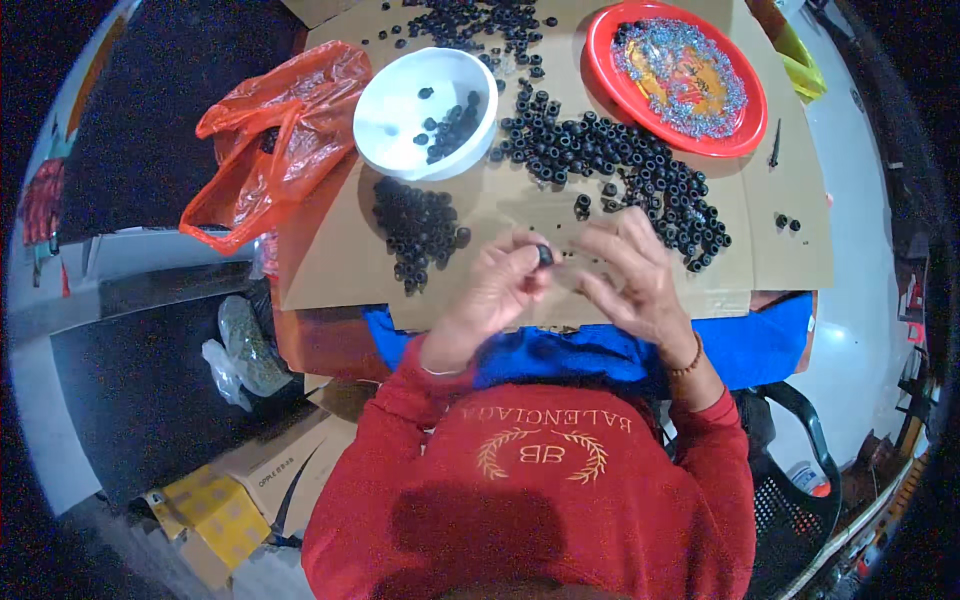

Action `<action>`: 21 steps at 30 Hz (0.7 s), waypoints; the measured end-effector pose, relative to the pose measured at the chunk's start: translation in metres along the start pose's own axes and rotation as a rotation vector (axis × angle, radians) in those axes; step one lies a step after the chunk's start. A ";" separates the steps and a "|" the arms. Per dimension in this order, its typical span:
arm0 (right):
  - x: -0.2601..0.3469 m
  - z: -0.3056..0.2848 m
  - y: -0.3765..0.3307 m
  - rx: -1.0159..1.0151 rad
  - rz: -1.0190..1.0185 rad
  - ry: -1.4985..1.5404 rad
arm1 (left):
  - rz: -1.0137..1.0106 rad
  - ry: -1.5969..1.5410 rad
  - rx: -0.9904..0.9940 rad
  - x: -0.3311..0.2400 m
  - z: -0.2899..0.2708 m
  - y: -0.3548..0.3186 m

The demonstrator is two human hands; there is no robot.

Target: The person assembles small components by inserting small metal parts into black rubber pieces one by one by hand.

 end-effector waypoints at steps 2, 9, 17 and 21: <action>0.013 0.003 0.004 0.033 -0.012 0.067 | -0.028 0.034 -0.132 0.014 -0.001 -0.007; 0.010 0.020 -0.016 0.163 0.016 0.261 | -0.097 0.209 -0.029 0.030 0.008 -0.020; 0.006 0.028 -0.019 0.153 0.035 0.249 | -0.114 0.313 -0.119 0.022 0.007 -0.027; -0.010 0.006 -0.009 0.013 0.066 0.095 | 0.310 0.848 -0.260 -0.071 0.027 -0.032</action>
Point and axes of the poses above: each hand's wrist, its own y-axis towards the middle knuckle, its own z-axis out of the palm, x = y × z, the point moved 10 cm from there along y, towards the middle knuckle, and after that the axes turned 1 degree about -z, right-handed, at the moved point
